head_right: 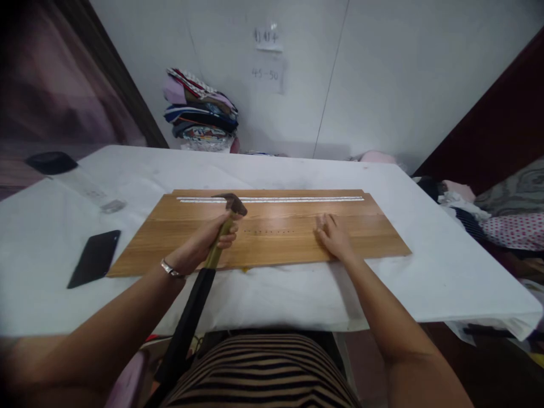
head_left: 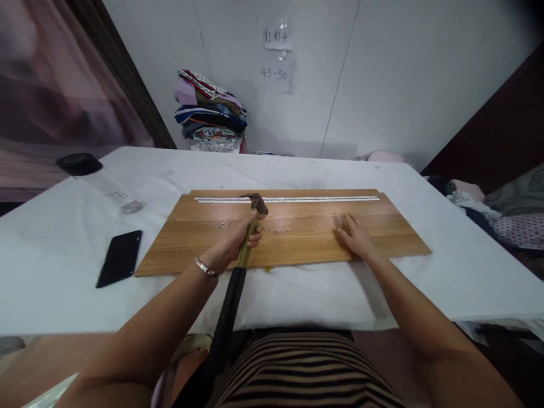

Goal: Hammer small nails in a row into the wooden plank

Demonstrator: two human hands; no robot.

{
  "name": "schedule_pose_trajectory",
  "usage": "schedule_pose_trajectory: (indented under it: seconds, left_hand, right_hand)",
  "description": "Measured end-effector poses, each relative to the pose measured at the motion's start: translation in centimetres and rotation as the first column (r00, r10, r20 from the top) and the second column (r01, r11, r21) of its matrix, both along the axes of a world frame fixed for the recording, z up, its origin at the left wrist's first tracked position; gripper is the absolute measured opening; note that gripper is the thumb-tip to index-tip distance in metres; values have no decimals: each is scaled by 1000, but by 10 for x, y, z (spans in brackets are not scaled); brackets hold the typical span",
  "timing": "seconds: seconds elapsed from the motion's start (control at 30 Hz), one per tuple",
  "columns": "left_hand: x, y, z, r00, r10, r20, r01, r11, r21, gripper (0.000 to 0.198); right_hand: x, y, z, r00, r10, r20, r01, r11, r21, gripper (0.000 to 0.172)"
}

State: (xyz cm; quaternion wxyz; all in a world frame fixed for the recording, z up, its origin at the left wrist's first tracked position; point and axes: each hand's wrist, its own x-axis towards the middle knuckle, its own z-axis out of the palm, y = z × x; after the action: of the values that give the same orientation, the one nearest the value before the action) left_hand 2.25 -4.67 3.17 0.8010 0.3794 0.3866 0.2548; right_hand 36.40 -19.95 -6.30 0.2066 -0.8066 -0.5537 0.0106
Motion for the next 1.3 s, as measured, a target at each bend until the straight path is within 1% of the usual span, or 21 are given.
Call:
schedule_pose_trajectory:
  seconds: [0.07, 0.13, 0.2, 0.27, 0.37, 0.5, 0.67, 0.83, 0.93, 1.0, 1.2, 1.3]
  left_hand:
    - [2, -9, -7, 998, -55, -13, 54, 998, -20, 26]
    - [7, -15, -10, 995, -97, -19, 96, 994, -51, 28]
    - [14, -19, -11, 993, -109, -48, 105, 991, -80, 29]
    - [20, -21, -12, 990, -103, -94, 94, 990, -102, 30]
    - [25, -23, -16, 982, -105, -155, 88, 990, -113, 31]
    - [27, -27, -22, 973, -115, -202, 98, 991, -93, 33]
    - [27, -30, -22, 956, -144, -257, 126, 989, -83, 32]
    - [29, -29, -21, 957, -136, -256, 128, 991, -47, 31]
    - [31, -28, -23, 952, -112, -285, 108, 994, -30, 29]
    - [31, -26, -26, 949, -114, -293, 106, 993, -42, 28]
    - [28, -20, -33, 974, -152, -166, 138, 986, -93, 30]
    - [30, -20, -31, 967, -122, -223, 106, 991, -83, 29]
  right_hand:
    - [10, 7, -6, 993, -65, 100, 73, 994, -79, 64]
    - [14, 11, -11, 986, -102, 132, 121, 981, -151, 60]
    - [13, 13, -14, 985, -109, 136, 135, 970, -204, 58]
    - [12, 12, -14, 986, -103, 133, 132, 964, -229, 57]
    - [10, 12, -11, 987, -101, 123, 129, 961, -244, 58]
    - [9, 14, -8, 989, -113, 100, 137, 951, -277, 61]
    - [7, 16, -6, 990, -125, 70, 141, 942, -304, 66]
    - [5, 16, -3, 989, -136, 60, 148, 932, -329, 66]
    - [4, 16, -3, 988, -139, 65, 152, 932, -328, 66]
    - [5, 17, -4, 988, -135, 77, 153, 934, -323, 65]
    - [8, 17, -8, 988, -128, 81, 146, 943, -298, 64]
    - [8, 17, -9, 989, -128, 77, 144, 948, -284, 64]
